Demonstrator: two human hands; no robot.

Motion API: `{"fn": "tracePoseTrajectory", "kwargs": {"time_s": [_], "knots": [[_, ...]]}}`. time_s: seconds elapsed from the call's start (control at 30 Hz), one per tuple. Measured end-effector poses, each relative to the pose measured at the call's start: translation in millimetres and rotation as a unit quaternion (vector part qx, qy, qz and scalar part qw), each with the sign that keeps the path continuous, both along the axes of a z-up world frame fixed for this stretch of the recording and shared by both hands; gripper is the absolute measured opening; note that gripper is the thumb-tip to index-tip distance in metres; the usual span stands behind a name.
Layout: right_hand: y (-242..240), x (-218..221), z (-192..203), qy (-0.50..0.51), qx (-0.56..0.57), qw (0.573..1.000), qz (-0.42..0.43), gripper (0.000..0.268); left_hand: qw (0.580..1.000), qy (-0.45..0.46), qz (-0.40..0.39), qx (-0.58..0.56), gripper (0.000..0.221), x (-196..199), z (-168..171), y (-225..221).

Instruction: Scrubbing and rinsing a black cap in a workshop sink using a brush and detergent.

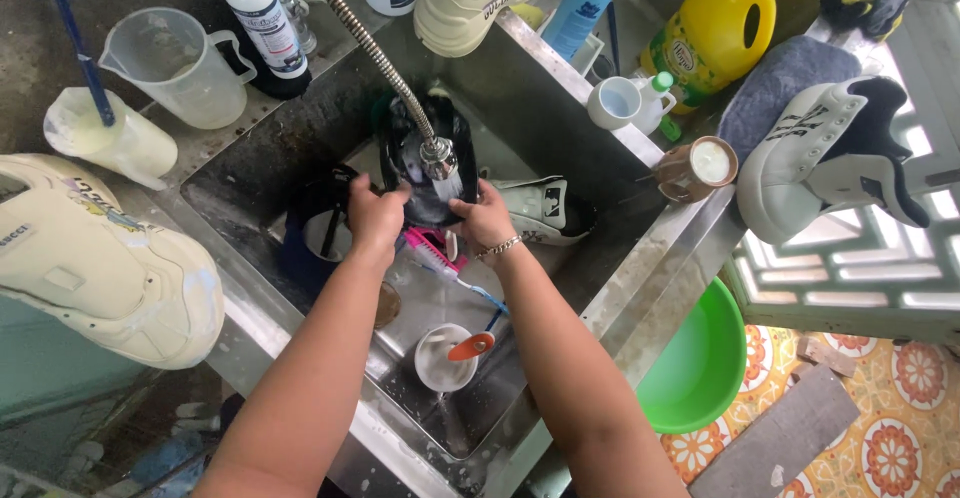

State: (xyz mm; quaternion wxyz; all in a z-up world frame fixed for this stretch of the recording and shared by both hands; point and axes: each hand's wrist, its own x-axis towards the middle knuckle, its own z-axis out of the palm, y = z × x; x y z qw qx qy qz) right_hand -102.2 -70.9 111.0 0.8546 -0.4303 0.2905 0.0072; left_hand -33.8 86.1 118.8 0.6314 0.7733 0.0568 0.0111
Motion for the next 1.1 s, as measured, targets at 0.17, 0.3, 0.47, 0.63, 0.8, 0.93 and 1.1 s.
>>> {"fn": "tracePoseTrajectory", "kwargs": {"time_s": [0.17, 0.3, 0.47, 0.63, 0.8, 0.93, 1.1], "knots": [[1.6, 5.0, 1.7, -0.01, -0.005, 1.0, -0.016, 0.049, 0.922, 0.328, -0.054, -0.197, 0.028, 2.6, -16.9, -11.9], [-7.7, 2.1, -17.0, 0.01, -0.073, 0.997, -0.031, 0.059, 0.941, 0.297, -0.084, -0.14, 0.03, 1.9, -52.1, -25.1], [-20.0, -3.8, -4.5, 0.006, -0.098, 0.994, -0.049, 0.064, 0.912, 0.358, -0.088, -0.182, 0.03, -1.7, -48.8, -36.5], [-27.4, -18.1, 18.4, 0.009, -0.131, 0.991, -0.036, 0.057, 0.896, 0.361, -0.115, -0.233, 0.025, -0.4, -61.4, -41.7], [-32.2, -42.0, 29.7, 0.064, -0.208, 0.976, 0.033, 0.051, 0.89, 0.383, -0.074, -0.235, 0.017, 16.5, -94.7, -34.3], [-19.6, -56.3, 61.7, 0.045, -0.193, 0.978, 0.067, 0.046, 0.917, 0.338, -0.062, -0.201, 0.023, 36.2, -91.2, -17.7], [-9.2, -61.9, 77.4, 0.07, -0.039, 0.996, 0.047, 0.04, 0.915, 0.325, -0.018, -0.239, 0.029, 42.3, -91.4, -12.9]]}}
